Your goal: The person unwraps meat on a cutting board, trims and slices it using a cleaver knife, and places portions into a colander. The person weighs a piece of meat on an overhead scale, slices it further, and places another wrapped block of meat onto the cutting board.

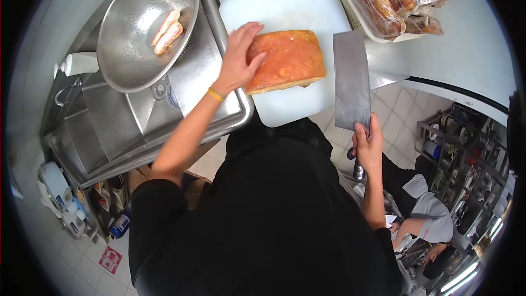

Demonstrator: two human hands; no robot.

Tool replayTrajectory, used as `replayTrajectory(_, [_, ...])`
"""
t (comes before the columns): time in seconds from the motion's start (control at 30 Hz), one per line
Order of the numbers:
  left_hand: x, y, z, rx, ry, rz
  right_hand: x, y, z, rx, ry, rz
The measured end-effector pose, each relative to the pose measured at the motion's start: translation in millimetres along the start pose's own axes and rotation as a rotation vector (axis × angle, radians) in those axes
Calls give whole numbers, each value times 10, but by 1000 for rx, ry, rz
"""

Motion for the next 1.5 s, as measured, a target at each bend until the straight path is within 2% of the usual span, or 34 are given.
replayTrajectory(0.03, [-151,74,194,114,-24,-73,-74,-5,16,1,35,-42])
replayTrajectory(0.1, [-36,45,264,149,17,-119,-151,-30,34,14,102,-67])
replayTrajectory(0.17, [30,42,411,200,54,-182,-314,-91,11,86,270,-257])
replayTrajectory(0.23, [75,25,544,328,74,-146,-538,-137,75,62,304,-260])
replayTrajectory(0.3, [46,49,620,331,132,-193,-739,-192,197,45,338,-263])
replayTrajectory(0.37, [90,81,610,263,235,-113,-885,-241,355,-7,383,-339])
replayTrajectory(0.4, [67,173,608,91,108,-107,-920,-274,427,-6,434,-396])
replayTrajectory(0.43, [69,266,491,95,105,-111,-928,-317,463,-11,434,-399])
replayTrajectory(0.53, [-28,481,522,-221,10,-194,-863,-412,570,-58,522,-403])
replayTrajectory(0.63, [-20,493,543,-266,68,-194,-837,-463,566,-39,542,-494])
replayTrajectory(0.9, [-57,528,582,-288,119,-220,-899,-472,569,-92,692,-426])
replayTrajectory(1.5, [-35,515,559,-290,139,-246,-829,-458,614,-141,741,-355])
Point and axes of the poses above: each hand's wrist, its own y-axis away from the middle knuckle, its own z-axis out of the palm, x = y × z, the point moved 8 cm from there along -y, towards the middle knuckle, and after that the axes turned 6 degrees about x, right-handed, at the moved point
